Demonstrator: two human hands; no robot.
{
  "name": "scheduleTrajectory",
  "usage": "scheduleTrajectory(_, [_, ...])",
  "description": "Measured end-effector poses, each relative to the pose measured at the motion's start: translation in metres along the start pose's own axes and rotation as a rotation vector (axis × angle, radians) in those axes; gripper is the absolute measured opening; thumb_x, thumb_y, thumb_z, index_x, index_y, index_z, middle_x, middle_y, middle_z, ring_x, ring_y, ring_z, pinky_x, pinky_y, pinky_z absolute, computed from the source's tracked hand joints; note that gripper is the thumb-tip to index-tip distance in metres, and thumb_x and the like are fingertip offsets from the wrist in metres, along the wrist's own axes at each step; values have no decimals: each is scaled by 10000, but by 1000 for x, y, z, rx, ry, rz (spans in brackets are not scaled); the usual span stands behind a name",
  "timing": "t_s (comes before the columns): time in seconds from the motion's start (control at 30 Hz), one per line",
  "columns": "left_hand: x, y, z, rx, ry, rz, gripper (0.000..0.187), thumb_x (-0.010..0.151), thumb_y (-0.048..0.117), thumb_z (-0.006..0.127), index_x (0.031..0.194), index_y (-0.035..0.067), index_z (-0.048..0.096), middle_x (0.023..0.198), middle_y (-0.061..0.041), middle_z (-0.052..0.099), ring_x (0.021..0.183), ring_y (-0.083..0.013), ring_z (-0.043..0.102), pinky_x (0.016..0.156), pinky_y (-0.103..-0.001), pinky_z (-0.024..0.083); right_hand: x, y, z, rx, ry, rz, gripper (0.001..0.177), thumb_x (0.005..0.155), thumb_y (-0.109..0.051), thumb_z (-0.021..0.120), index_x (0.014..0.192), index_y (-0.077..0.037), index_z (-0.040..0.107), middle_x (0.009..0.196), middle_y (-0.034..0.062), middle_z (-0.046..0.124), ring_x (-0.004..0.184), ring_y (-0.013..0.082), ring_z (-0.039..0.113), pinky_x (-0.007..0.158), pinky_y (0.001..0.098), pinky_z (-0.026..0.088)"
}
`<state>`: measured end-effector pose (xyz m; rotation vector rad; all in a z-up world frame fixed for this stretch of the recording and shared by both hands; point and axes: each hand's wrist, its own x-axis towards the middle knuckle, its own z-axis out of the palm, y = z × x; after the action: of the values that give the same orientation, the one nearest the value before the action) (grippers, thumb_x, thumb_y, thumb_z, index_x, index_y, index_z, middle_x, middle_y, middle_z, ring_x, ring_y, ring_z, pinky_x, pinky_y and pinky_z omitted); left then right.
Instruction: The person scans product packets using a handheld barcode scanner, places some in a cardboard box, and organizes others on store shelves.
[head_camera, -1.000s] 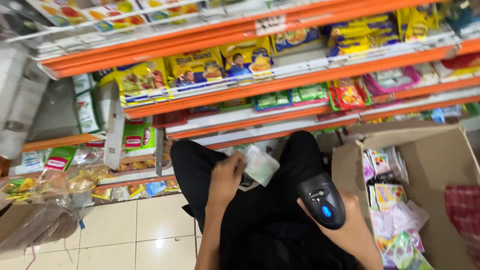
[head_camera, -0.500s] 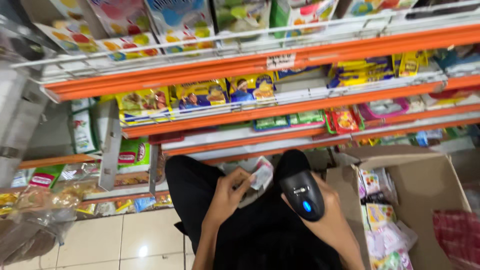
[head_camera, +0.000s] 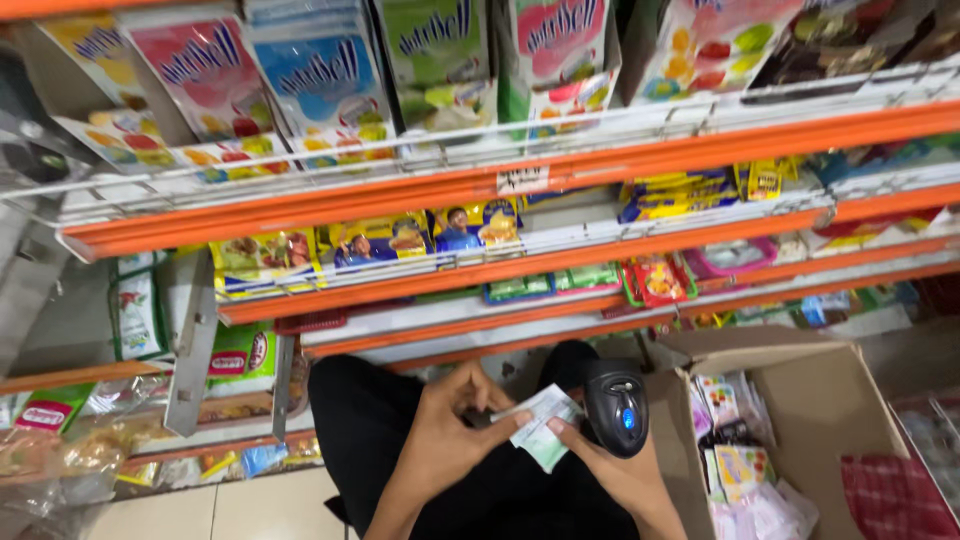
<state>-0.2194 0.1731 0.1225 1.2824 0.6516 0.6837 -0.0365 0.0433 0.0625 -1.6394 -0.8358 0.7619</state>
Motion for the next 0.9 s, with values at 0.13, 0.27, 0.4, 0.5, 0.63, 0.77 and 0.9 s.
scheduleTrajectory(0.13, [-5,34,-5,385,42,159,324,855,36,830,782,27,514,803,-89,751,743,-115,653,654,-271,534,17,-15,-1,-3,-37,-20,263,757,-126,876,965,-28,748,800,3,662,707,93,597,622,295,510])
scheduleTrajectory(0.27, [6,75,-7,407,113,353,375,851,28,811,789,25,442,804,-86,756,760,-106,693,671,-293,557,35,-40,2,18,35,-244,295,752,-128,915,856,-40,654,762,-18,596,671,79,564,576,284,500])
scheduleTrajectory(0.4, [21,121,-2,469,111,215,344,878,106,788,824,20,458,886,-84,772,842,-125,765,690,-311,593,53,-79,-3,-77,67,-257,263,759,-96,882,824,-78,628,715,-26,564,627,96,523,555,288,458])
scheduleTrajectory(0.5, [23,148,12,922,264,932,259,866,116,791,1050,32,629,1241,-166,636,1125,-302,627,966,-399,510,62,-112,-7,167,128,-311,307,781,-51,853,853,-88,556,798,-35,534,715,90,522,613,273,461])
scheduleTrajectory(0.63, [32,167,29,1393,131,1214,420,845,198,730,1237,60,672,1332,-116,606,1163,-300,612,978,-422,501,99,-163,-19,505,115,-376,330,825,22,808,965,-102,537,934,-46,530,862,89,537,749,262,481])
scheduleTrajectory(0.77, [76,181,24,1391,153,1342,401,905,32,671,1304,0,648,1288,-149,656,1144,-316,623,972,-424,526,128,-199,-19,642,80,-430,251,870,12,761,982,-109,571,931,-36,568,878,98,579,788,264,492])
scheduleTrajectory(0.9, [107,203,25,1149,228,1224,364,905,-41,610,1260,25,653,1209,-155,683,1118,-321,654,954,-420,542,150,-209,-30,224,309,-451,178,933,-162,734,1063,-47,694,961,74,686,853,173,597,774,326,500])
